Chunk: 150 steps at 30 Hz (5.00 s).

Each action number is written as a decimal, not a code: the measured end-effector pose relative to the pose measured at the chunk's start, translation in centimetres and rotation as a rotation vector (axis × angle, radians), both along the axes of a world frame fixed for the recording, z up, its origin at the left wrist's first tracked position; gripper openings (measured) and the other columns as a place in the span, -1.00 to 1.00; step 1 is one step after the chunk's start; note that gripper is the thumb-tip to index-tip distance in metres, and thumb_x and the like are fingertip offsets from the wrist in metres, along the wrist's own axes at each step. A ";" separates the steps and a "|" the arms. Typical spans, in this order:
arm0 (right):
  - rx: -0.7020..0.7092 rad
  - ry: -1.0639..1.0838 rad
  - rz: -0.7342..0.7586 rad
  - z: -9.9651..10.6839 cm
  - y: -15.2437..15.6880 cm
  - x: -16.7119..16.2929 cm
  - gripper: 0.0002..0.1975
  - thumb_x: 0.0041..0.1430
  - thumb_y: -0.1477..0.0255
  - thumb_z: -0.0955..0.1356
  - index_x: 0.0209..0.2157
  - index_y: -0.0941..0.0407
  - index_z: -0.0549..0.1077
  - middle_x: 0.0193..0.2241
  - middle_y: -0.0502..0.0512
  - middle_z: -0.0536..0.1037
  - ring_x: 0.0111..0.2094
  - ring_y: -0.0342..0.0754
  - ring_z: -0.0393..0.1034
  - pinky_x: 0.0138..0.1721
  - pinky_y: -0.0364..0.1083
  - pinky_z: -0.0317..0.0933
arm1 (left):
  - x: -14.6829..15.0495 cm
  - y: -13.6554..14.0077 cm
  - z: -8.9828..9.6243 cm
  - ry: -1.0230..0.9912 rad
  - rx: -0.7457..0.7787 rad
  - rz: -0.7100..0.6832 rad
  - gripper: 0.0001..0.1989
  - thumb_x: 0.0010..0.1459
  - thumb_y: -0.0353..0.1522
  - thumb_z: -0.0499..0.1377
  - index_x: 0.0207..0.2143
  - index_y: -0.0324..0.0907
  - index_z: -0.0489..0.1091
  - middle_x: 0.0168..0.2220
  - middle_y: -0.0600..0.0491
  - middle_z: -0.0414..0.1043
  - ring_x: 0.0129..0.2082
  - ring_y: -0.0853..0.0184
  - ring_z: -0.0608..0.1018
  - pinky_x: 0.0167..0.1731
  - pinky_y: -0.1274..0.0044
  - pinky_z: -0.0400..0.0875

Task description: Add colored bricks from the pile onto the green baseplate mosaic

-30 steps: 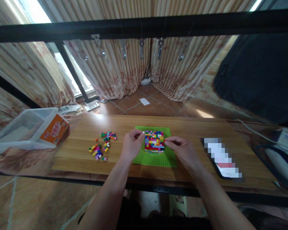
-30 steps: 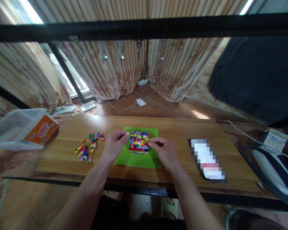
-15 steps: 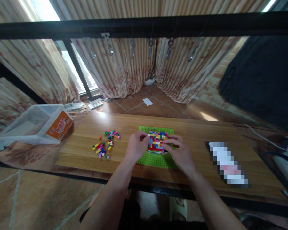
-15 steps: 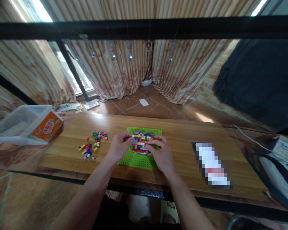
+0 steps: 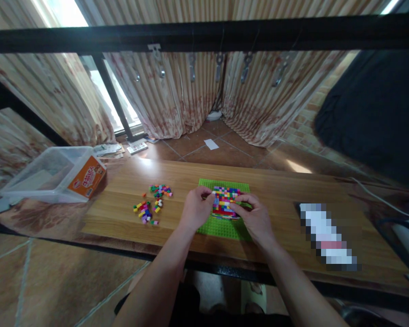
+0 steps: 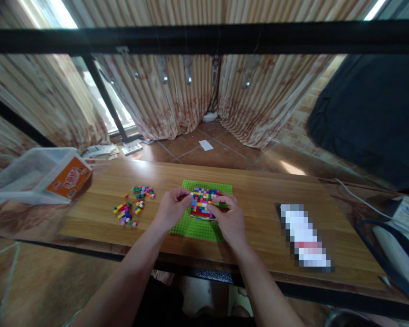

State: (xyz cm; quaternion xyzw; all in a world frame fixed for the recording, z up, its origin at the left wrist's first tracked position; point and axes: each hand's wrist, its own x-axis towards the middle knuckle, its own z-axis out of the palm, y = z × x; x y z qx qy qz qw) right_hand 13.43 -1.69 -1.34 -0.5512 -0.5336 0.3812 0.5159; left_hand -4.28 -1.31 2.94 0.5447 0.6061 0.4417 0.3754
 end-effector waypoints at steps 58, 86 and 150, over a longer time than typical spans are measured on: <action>0.127 0.027 -0.117 1.5 0.3 0.4 -0.79 0.10 0.22 0.41 -0.38 0.05 0.60 -0.22 0.11 0.55 -0.13 0.04 0.42 -0.08 0.01 0.26 | 0.9 -0.5 0.6 -0.202 0.047 -0.122 -0.95 0.07 -0.44 0.18 -0.40 -0.23 0.46 -0.47 0.11 0.45 -0.49 0.44 0.43 -0.44 0.60 0.32; 0.089 0.208 0.101 3.7 -1.3 -0.5 -0.81 0.03 0.22 0.47 -0.42 0.05 0.60 -0.45 0.00 0.60 -0.37 -0.07 0.43 -0.23 -0.06 0.30 | 2.4 -1.8 2.1 -0.120 0.117 -0.389 -0.87 0.19 -0.35 0.13 -0.40 -0.20 0.37 -0.50 0.14 0.32 -0.47 0.44 0.36 -0.41 0.59 0.25; 0.271 -0.537 0.014 2.9 -1.7 0.7 -0.80 0.17 0.30 0.33 -0.32 0.03 0.60 -0.36 0.07 0.63 -0.40 -0.02 0.45 -0.29 -0.03 0.32 | 0.1 -0.6 1.4 0.236 -0.014 0.000 -0.84 0.15 -0.44 0.13 -0.45 -0.23 0.48 -0.51 0.09 0.46 -0.47 0.40 0.43 -0.42 0.58 0.23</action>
